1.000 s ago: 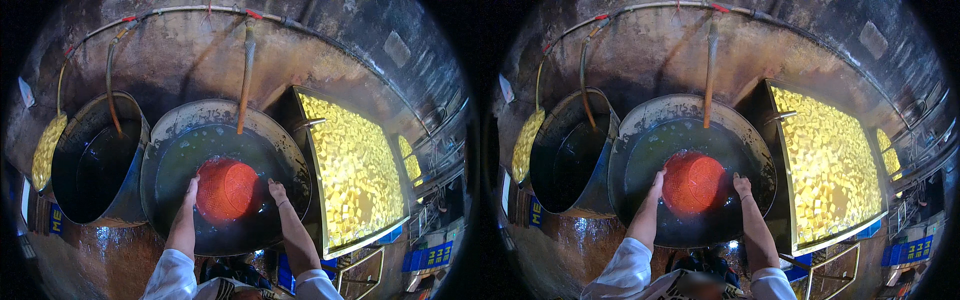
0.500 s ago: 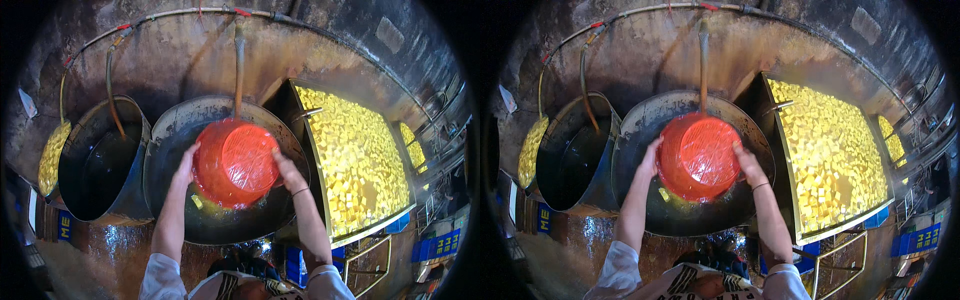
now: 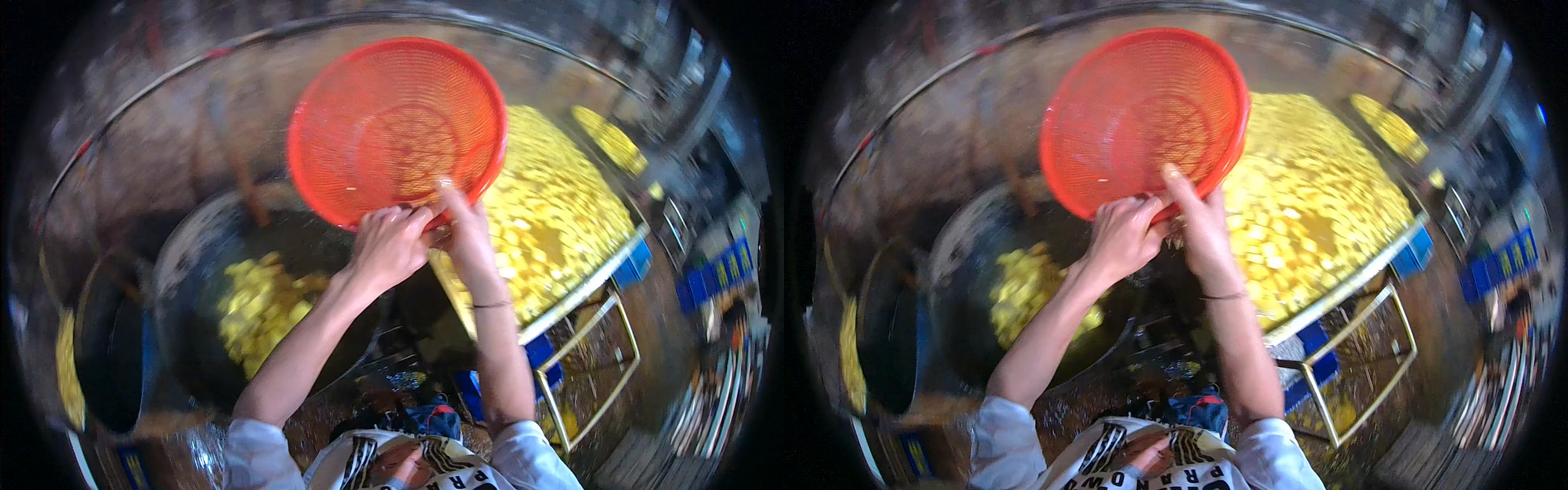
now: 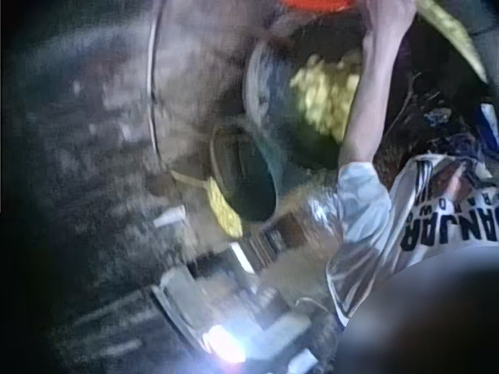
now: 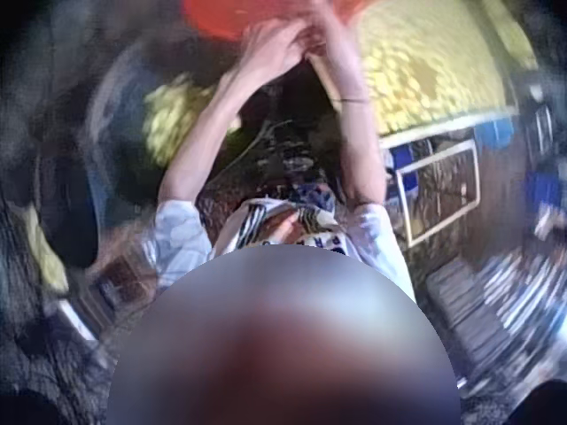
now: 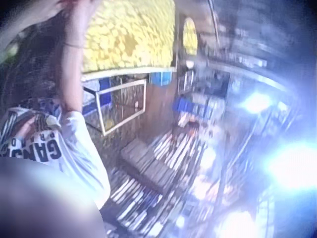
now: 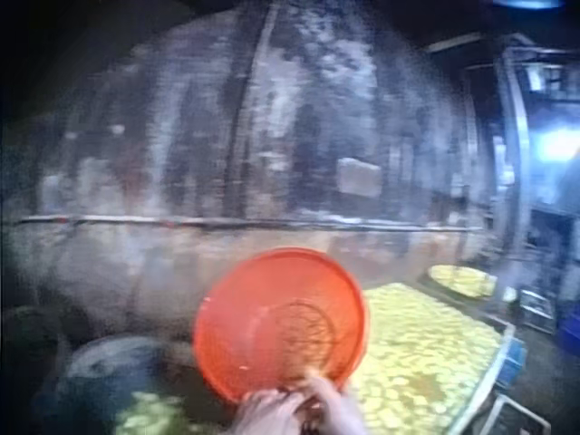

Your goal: The person uses a red plastic strainer to scoop yellow cubed food items from a large rectangular metal tray filled with liquid and transfers them into a large round metal pot. The person repeats this scooping and transferring action multiple times.

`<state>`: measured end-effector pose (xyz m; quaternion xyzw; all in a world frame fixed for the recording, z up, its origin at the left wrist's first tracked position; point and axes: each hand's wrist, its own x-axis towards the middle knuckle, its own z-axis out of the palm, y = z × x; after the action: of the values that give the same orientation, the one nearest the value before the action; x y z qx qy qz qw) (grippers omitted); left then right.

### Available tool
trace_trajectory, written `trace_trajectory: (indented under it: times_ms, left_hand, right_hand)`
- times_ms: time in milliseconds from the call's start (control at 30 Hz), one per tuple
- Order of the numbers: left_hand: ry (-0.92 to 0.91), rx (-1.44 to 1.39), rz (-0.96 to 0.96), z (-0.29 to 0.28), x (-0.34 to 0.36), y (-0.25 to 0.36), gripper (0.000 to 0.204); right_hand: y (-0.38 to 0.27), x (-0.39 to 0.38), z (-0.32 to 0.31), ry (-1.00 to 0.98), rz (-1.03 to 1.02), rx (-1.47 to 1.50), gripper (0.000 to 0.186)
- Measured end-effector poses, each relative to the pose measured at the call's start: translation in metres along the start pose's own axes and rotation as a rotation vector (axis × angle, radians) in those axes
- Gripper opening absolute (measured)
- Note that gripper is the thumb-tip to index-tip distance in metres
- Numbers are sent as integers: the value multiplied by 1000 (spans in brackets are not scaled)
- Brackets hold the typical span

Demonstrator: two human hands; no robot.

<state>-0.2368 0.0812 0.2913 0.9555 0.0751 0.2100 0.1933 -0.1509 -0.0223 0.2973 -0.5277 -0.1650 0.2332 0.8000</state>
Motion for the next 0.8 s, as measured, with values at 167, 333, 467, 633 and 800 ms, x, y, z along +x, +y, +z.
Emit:
trace_trajectory:
  times_ms: [167,333,467,633,800]
  left_hand:
    - [328,-51,281,68,48,41,34]
    - [324,115,-201,141,21,-33,62]
    - [84,23,-657,198,-31,-82,95]
    - [-19,206,-785,193,-14,-58,97]
    - [-17,188,-868,194,-11,-59,96]
  right_hand:
    - [20,81,-163,398,9,207,36]
    - [12,176,-398,542,-30,-295,39]
    - [-49,252,-519,640,-320,-1136,44]
    - [-75,355,-577,677,-510,-1726,69]
    - [25,412,-582,774,-254,-1907,76]
